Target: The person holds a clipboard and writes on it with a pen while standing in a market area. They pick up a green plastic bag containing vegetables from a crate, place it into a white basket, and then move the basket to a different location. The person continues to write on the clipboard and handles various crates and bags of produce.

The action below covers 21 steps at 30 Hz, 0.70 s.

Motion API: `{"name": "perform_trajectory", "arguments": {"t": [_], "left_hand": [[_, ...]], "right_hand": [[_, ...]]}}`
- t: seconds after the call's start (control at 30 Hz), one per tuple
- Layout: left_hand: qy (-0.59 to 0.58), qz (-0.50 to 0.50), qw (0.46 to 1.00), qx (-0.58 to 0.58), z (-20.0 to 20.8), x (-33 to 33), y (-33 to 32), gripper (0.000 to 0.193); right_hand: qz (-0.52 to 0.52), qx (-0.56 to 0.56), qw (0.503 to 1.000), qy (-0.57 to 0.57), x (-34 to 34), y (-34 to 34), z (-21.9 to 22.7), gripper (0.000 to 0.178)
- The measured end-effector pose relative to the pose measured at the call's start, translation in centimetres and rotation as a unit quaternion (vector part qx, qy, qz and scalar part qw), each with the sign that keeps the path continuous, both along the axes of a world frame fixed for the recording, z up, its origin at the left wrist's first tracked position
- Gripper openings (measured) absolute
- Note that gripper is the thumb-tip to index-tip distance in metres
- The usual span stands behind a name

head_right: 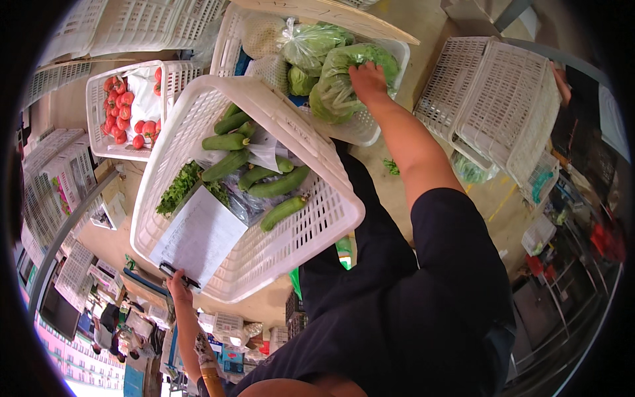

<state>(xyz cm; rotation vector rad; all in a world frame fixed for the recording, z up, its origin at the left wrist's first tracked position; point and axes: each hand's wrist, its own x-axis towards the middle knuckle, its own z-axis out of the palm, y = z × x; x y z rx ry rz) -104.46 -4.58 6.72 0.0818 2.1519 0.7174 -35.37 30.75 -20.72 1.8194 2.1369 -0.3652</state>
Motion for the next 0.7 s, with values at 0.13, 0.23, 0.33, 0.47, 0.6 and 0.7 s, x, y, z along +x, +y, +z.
{"name": "perform_trajectory", "arguments": {"t": [0.13,0.23,0.33,0.47,0.6,0.7], "left_hand": [[0.013,0.052,0.998,-0.027,2.2,0.1,-2.8,0.035],[0.012,-0.004,1.000,-0.008,1.5,1.3,-0.2,0.014],[0.013,-0.050,0.999,0.000,0.5,4.4,4.6,0.012],[-0.019,-0.054,0.998,-0.002,-1.8,3.7,6.0,0.012],[-0.020,-0.096,0.995,0.033,-5.3,3.1,7.8,0.012],[-0.006,-0.094,0.995,0.026,-5.2,4.3,8.4,0.011]], "right_hand": [[-0.120,-0.031,0.968,0.217,0.7,-1.6,3.9,0.021],[-0.099,-0.026,0.967,0.232,4.6,-3.2,12.0,0.023],[-0.198,0.082,0.929,0.301,9.7,-6.4,20.1,0.013],[-0.212,0.102,0.878,0.417,6.7,-9.8,36.1,0.016],[-0.129,0.091,0.863,0.480,1.0,-10.7,44.5,0.019],[-0.108,0.073,0.815,0.564,-2.4,-12.0,46.5,0.021]]}}
